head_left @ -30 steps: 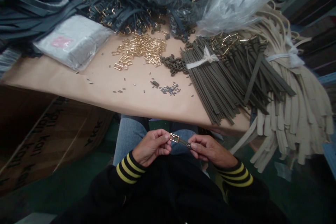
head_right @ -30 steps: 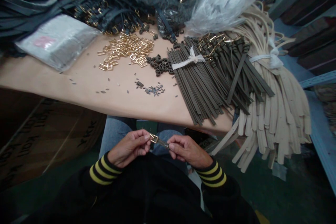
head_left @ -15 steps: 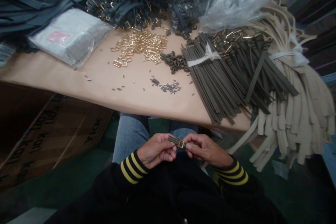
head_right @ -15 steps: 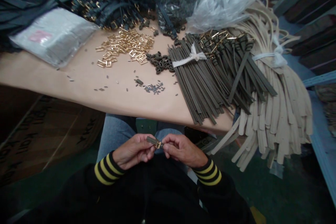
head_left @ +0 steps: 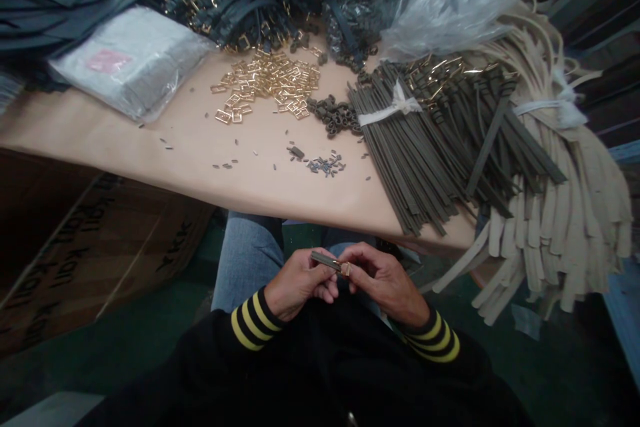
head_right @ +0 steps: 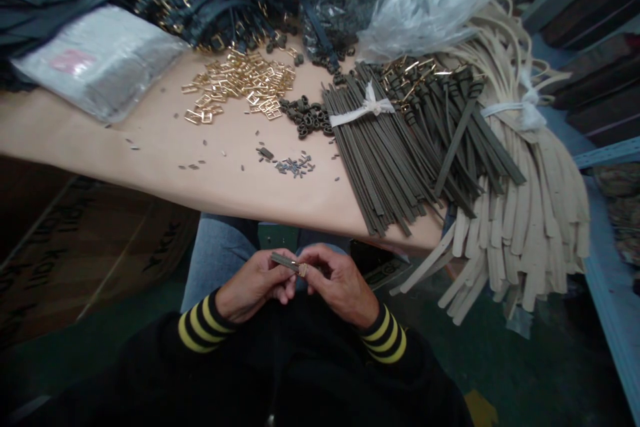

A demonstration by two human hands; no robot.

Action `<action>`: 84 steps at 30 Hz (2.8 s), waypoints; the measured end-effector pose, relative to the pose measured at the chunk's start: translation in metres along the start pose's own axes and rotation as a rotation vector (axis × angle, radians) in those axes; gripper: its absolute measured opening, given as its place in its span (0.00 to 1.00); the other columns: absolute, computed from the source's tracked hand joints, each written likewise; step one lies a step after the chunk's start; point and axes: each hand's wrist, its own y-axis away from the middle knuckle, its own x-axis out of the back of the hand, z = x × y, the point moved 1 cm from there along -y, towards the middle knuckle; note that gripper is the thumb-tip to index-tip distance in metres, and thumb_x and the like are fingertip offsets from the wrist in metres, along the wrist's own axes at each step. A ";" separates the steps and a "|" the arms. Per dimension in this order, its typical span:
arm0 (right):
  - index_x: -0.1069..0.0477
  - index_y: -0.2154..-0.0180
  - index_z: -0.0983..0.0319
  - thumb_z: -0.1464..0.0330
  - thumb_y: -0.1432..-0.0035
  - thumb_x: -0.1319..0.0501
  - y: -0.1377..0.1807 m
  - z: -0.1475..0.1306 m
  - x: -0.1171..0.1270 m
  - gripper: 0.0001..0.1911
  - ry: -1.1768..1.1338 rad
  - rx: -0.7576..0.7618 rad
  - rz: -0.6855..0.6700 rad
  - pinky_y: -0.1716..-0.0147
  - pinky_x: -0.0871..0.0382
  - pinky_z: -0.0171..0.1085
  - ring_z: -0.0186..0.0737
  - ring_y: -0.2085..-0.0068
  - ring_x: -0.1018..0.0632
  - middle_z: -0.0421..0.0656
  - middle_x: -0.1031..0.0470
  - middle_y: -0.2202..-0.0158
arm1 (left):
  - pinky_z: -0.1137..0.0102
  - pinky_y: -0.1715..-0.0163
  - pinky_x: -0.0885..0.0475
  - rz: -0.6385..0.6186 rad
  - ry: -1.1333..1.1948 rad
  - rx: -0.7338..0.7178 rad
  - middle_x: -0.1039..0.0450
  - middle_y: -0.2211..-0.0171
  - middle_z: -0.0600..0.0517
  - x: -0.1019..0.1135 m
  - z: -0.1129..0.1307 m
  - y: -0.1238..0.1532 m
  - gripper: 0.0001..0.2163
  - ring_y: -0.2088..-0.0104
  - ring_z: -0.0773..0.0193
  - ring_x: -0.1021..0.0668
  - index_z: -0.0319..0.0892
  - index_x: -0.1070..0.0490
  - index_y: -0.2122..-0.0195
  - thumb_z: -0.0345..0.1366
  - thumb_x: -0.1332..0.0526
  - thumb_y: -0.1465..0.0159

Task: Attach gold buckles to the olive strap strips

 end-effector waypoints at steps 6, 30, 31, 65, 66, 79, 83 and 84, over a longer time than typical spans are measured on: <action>0.35 0.70 0.62 0.69 0.48 0.45 0.001 0.002 0.001 0.03 0.043 0.026 0.048 0.76 0.34 0.30 0.29 0.77 0.29 0.37 0.33 0.75 | 0.80 0.81 0.30 -0.004 0.002 -0.070 0.34 0.79 0.56 0.001 0.004 0.004 0.12 0.80 0.75 0.30 0.36 0.35 0.72 0.36 0.35 0.52; 0.38 0.67 0.63 0.67 0.47 0.44 -0.005 -0.004 -0.005 0.06 -0.006 -0.061 0.061 0.71 0.34 0.32 0.33 0.71 0.27 0.40 0.30 0.73 | 0.75 0.80 0.33 0.214 -0.628 -0.434 0.35 0.79 0.56 0.001 0.001 0.001 0.03 0.79 0.70 0.30 0.40 0.40 0.73 0.33 0.46 0.45; 0.39 0.68 0.63 0.66 0.49 0.43 -0.006 -0.001 -0.004 0.07 -0.096 -0.099 0.051 0.72 0.34 0.32 0.32 0.72 0.27 0.39 0.30 0.74 | 0.75 0.79 0.34 0.228 -0.730 -0.502 0.35 0.78 0.56 0.001 0.001 0.002 0.02 0.78 0.70 0.30 0.40 0.40 0.73 0.32 0.46 0.44; 0.36 0.74 0.66 0.64 0.52 0.40 -0.009 0.015 -0.004 0.11 -0.369 -0.241 -0.126 0.86 0.47 0.25 0.24 0.83 0.35 0.38 0.31 0.79 | 0.70 0.67 0.33 0.078 -1.112 -0.707 0.32 0.72 0.49 0.000 0.006 0.009 0.07 0.70 0.65 0.28 0.38 0.36 0.67 0.29 0.51 0.42; 0.36 0.75 0.66 0.64 0.53 0.40 -0.008 0.015 -0.002 0.10 -0.395 -0.259 -0.115 0.87 0.50 0.25 0.23 0.85 0.38 0.37 0.32 0.80 | 0.69 0.65 0.33 0.054 -1.107 -0.734 0.32 0.70 0.48 0.000 0.008 0.010 0.09 0.68 0.64 0.29 0.38 0.35 0.64 0.28 0.52 0.42; 0.37 0.78 0.64 0.62 0.58 0.40 -0.007 0.014 -0.005 0.12 -0.398 -0.334 -0.239 0.88 0.57 0.27 0.23 0.87 0.46 0.30 0.45 0.88 | 0.75 0.81 0.31 -0.220 -0.400 -0.172 0.35 0.81 0.56 0.011 0.024 0.016 0.10 0.83 0.73 0.30 0.37 0.30 0.73 0.40 0.39 0.49; 0.37 0.78 0.64 0.65 0.57 0.41 -0.007 0.015 -0.006 0.09 -0.303 -0.294 -0.246 0.87 0.57 0.27 0.24 0.85 0.47 0.30 0.46 0.88 | 0.76 0.81 0.31 -0.245 -0.389 -0.136 0.36 0.76 0.55 0.011 0.025 0.015 0.11 0.79 0.73 0.31 0.36 0.31 0.77 0.40 0.37 0.52; 0.37 0.78 0.64 0.65 0.56 0.41 -0.007 0.015 -0.005 0.08 -0.267 -0.283 -0.243 0.87 0.57 0.27 0.24 0.85 0.47 0.30 0.46 0.87 | 0.76 0.80 0.30 -0.242 -0.387 -0.112 0.36 0.76 0.55 0.012 0.025 0.015 0.11 0.78 0.73 0.31 0.36 0.32 0.77 0.40 0.37 0.52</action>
